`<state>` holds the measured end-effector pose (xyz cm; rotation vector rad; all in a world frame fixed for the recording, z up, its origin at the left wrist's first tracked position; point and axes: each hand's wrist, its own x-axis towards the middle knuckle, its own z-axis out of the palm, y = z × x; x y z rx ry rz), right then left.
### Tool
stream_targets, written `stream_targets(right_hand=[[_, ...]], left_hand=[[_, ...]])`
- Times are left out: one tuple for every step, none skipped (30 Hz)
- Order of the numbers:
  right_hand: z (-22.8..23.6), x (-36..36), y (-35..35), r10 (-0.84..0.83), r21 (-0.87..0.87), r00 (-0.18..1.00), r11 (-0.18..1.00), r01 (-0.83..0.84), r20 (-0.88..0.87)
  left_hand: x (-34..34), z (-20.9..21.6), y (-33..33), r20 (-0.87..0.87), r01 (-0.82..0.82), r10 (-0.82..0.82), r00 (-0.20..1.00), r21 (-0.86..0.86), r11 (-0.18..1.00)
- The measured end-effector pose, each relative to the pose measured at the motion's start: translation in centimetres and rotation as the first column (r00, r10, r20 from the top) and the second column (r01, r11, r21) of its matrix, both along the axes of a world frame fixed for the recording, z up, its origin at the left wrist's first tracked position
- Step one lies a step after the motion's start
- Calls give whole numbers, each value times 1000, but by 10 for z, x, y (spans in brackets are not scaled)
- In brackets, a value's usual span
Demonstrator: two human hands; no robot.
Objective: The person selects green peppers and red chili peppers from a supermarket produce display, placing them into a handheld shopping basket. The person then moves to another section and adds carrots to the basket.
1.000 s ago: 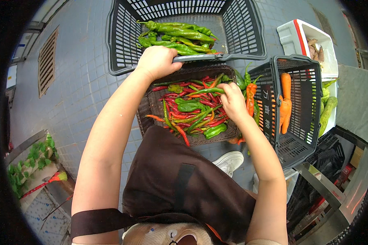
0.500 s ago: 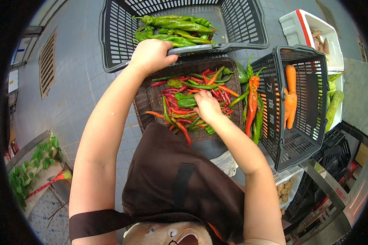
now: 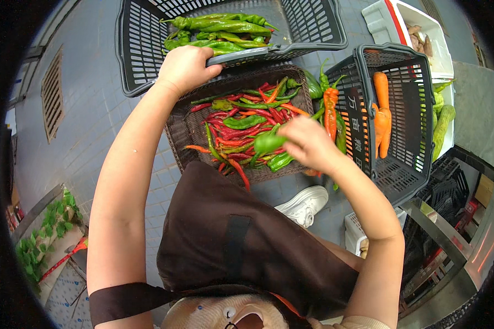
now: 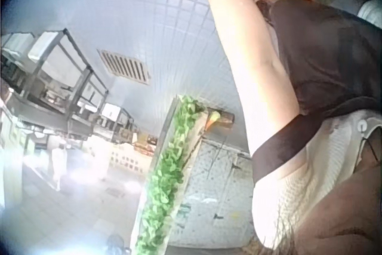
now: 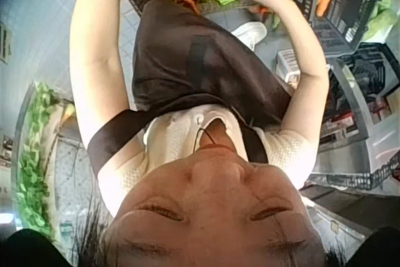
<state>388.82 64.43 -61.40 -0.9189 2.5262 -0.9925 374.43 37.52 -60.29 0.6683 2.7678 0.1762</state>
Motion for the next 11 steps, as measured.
stream_targets(right_hand=[[-10, 16, 5, 81, 61, 992, 994, -87, 97], [-20, 30, 8, 115, 146, 982, 980, -137, 147], [-44, 49, 13, 88, 208, 986, 971, -116, 139], [-65, 65, 17, 63, 267, 990, 959, -96, 128], [-73, 70, 16, 34, 304, 995, 951, -62, 96], [-80, 74, 15, 6, 339, 998, 940, -27, 62], [-81, 76, 12, -24, 370, 999, 929, 11, 31], [-83, 75, 11, -8, 381, 998, 924, -17, 63], [-85, 73, 11, 7, 392, 995, 919, -44, 95], [-85, 71, 13, 11, 409, 992, 910, -62, 126], [-84, 68, 17, 34, 402, 983, 910, -104, 178]], left_hand=[[0, -3, 0, -31, 7, -6, 1000, 29, 1000], [1, -5, 0, -60, 8, -4, 998, 58, 998], [1, -4, 2, -39, 7, -5, 999, 37, 999], [2, -1, 3, -18, 5, -5, 1000, 14, 1000], [2, 0, 2, 3, -3, 3, 1000, -14, 1000], [0, 1, 2, 7, -4, 4, 1000, -16, 1000], [1, 2, 3, 14, -2, 3, 1000, -21, 1000], [2, 3, 3, 21, -1, 1, 1000, -26, 1000], [2, 5, 2, 20, -4, 5, 1000, -35, 999], [2, 5, 2, 20, -9, 10, 1000, -29, 1000], [3, 4, 2, 20, -15, 15, 1000, -24, 1000]])
